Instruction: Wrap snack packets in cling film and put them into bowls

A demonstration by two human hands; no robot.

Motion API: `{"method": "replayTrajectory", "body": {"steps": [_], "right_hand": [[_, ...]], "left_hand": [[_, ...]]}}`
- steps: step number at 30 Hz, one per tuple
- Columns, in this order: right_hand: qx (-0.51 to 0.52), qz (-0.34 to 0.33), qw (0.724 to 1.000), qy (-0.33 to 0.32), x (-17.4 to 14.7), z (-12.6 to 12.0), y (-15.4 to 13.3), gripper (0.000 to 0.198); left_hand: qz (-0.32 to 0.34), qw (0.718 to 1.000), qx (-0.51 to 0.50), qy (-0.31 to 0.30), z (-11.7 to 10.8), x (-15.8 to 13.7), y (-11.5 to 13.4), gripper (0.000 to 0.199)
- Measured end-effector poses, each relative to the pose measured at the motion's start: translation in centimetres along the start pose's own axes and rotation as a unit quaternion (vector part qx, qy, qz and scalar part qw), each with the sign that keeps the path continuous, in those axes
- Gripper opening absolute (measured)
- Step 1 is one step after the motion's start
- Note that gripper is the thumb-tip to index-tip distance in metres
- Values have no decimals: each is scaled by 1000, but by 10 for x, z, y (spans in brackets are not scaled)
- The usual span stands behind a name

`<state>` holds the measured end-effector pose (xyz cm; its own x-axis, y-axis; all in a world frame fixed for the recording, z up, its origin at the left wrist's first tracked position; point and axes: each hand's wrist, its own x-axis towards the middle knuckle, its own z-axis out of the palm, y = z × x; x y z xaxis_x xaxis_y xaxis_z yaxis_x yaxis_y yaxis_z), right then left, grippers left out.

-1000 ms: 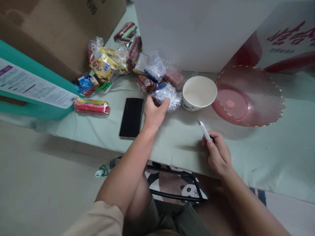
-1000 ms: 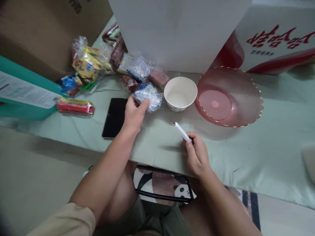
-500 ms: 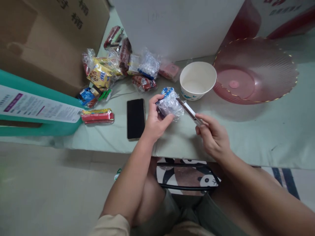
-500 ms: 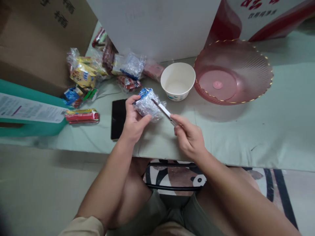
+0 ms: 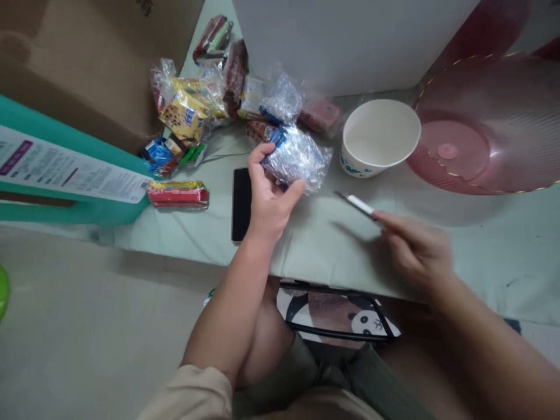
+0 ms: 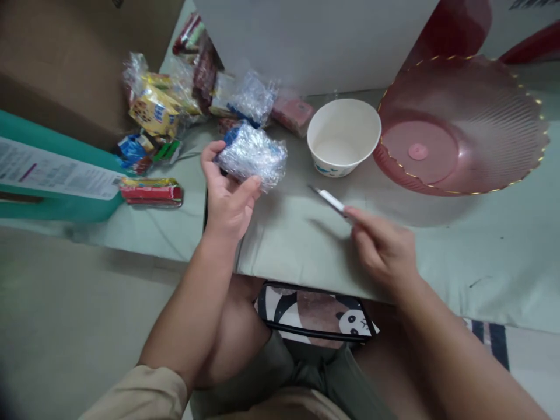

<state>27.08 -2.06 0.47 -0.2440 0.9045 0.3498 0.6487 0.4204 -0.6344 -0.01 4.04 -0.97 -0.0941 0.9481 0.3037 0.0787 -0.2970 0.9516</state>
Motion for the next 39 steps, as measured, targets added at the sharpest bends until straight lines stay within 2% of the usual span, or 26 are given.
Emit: {"method": "replayTrajectory", "body": {"steps": [3,5,8,10,12,14,16,18,20,22,25,28,31,35,39], "right_hand": [[-66,73,995,16,-3,-13,13,33],[-109,102,989,-4,-3,-19,20,28],[-137,101,985,-26,-3,-25,33,15],[-142,93,985,-24,-2,-29,43,11],[-153,77,985,-4,-2,-32,52,10],[-186,64,979,46,-1,-34,55,11],[-217,52,968,115,1,-32,49,10],[-200,36,970,134,1,-23,34,9],[-136,13,988,78,1,-9,15,10],[-73,3,997,-1,0,5,-4,16],[-20,-9,999,-45,2,22,-21,27],[6,-27,999,-31,5,28,-26,31],[12,-10,999,-34,6,28,-27,33],[16,12,1000,-23,4,26,-25,39],[6,19,999,40,6,23,-19,29]], "left_hand": [[-23,1000,1,16,-2,-2,-1,72],[-46,999,6,-1,4,-8,4,71],[-98,993,40,-52,19,-21,17,60],[-116,983,126,-71,27,-28,30,47],[-114,958,248,-89,32,-33,40,38],[-94,934,330,-94,32,-35,47,37],[-45,929,357,-91,31,-36,49,43],[9,927,360,-106,30,-37,48,58],[26,919,366,-147,30,-40,47,66],[12,909,373,-185,31,-41,47,63],[-7,919,344,-193,32,-40,49,45],[-23,946,272,-173,31,-37,51,32],[-48,964,215,-148,32,-35,49,16],[-153,980,82,-93,37,-31,44,18],[-274,959,-73,-20,43,-22,47,21]]}}
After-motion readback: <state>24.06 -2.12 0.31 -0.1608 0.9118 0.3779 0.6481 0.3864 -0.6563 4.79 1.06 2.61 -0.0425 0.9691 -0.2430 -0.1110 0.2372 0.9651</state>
